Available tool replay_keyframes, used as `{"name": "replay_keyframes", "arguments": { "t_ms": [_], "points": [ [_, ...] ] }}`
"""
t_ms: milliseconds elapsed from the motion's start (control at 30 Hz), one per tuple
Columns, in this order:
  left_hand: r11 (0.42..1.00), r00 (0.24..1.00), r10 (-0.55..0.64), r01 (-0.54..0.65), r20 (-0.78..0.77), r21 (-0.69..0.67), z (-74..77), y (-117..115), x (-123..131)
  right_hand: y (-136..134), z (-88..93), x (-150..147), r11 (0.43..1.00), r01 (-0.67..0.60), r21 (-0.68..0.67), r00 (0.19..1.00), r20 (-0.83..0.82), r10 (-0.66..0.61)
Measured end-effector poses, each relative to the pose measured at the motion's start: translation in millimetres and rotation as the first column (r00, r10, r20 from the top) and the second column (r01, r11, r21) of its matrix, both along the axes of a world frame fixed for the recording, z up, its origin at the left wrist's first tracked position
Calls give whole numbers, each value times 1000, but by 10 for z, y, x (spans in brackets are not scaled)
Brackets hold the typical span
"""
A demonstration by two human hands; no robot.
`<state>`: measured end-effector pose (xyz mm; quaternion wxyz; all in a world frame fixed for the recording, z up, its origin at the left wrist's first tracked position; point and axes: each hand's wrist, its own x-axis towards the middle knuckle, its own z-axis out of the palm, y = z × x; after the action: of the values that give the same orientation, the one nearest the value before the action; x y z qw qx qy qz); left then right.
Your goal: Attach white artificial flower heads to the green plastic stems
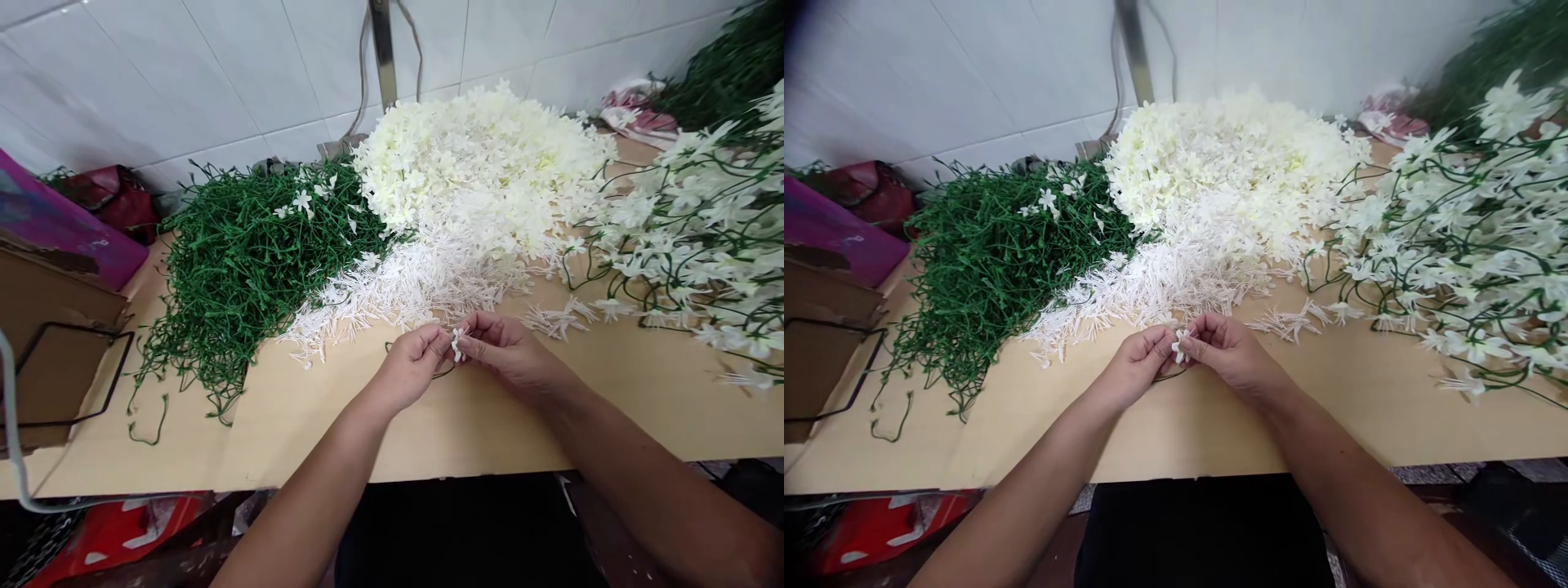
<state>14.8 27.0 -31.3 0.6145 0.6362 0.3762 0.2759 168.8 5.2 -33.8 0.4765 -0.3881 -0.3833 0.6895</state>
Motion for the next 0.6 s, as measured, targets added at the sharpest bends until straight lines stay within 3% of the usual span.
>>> {"name": "replay_keyframes", "arguments": {
  "t_ms": [233, 467, 600],
  "points": [
    [998, 999, 46, -45, 12, -52, -4, -5, 33, 11, -10, -46, 999, 12, 39, 990, 141, -18],
    [991, 995, 65, -55, 80, -120, 71, 31, 38, -25, -19, -206, 975, 107, 194, 922, 347, -170],
    [991, 995, 78, -69, 69, -118, 129, 18, -23, -28, 19, -193, 978, 46, 206, 913, 388, -125]
  ]
}}
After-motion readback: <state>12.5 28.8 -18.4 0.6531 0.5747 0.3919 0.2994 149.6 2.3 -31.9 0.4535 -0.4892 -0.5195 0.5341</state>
